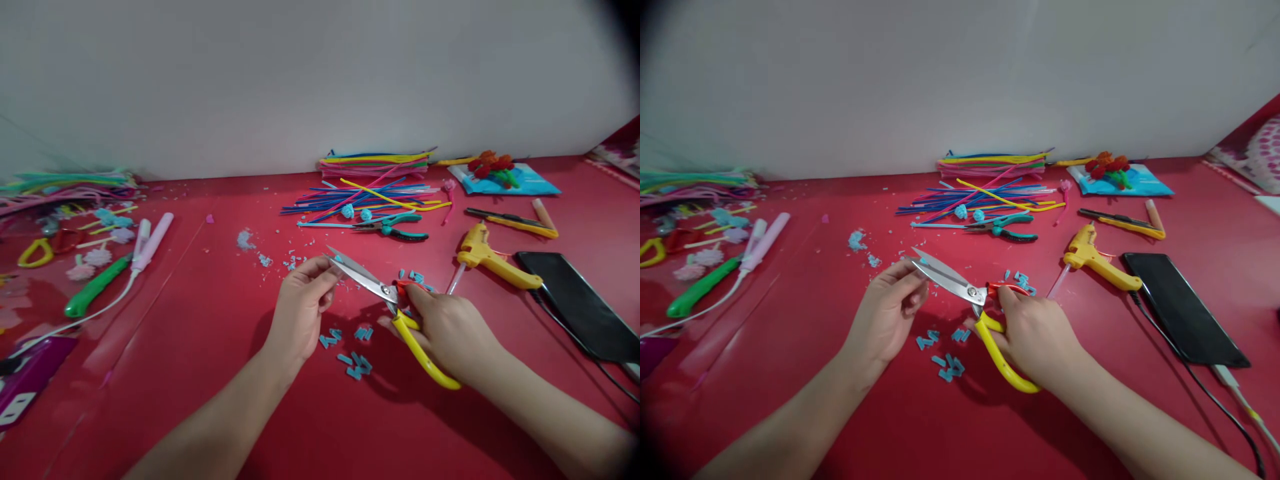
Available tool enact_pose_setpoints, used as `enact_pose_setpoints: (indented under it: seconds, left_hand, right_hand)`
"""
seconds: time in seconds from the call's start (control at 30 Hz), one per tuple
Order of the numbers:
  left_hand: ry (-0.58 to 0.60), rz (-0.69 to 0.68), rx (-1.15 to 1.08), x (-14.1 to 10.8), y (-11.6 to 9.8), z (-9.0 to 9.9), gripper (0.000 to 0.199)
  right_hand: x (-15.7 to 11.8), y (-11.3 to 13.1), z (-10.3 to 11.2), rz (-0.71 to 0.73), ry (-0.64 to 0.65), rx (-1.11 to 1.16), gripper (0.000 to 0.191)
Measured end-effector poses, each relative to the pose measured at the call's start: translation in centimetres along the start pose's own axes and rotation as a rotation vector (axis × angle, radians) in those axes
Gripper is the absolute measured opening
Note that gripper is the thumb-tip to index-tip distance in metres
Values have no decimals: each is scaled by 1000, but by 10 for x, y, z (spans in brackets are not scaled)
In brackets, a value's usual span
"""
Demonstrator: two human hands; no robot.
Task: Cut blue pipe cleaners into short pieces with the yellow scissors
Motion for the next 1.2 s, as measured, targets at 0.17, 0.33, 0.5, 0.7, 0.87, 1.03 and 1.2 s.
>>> enact_pose_setpoints:
  seconds: [0.17,0.33,0.5,0.7,0.87,1.03,1.2]
  left_hand:
    - [11,-3,-15,0,1,0,6]
    - [14,4,-21,0,1,1,7]
    - [2,14,-13,1,0,1,9]
    - [0,20,-23,1,0,1,10]
    - [5,13,-35,1,1,1,9]
    - [14,-9,-25,1,0,2,9]
    - [52,-35,6,1,-1,1,9]
  right_hand:
    - [0,1,-1,4,-5,-10,37]
    - [0,0,-1,11,-16,-15,36]
    - [0,1,0,32,-22,4,36]
    - [0,0,0,28,-23,0,37]
    - [0,0,0,33,-34,2,39]
    - [0,-1,1,23,-54,6,40]
    - [0,-4,1,0,-43,37,37]
Point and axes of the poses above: each hand's wrist, its own x-axis towards the middle knuckle, its own z-axis out of the back of the hand, y = z × x, the point moved 4 cm from there along x, towards the middle knuckle, and after that the axes turned 6 degrees about z, right-handed, at the moved point
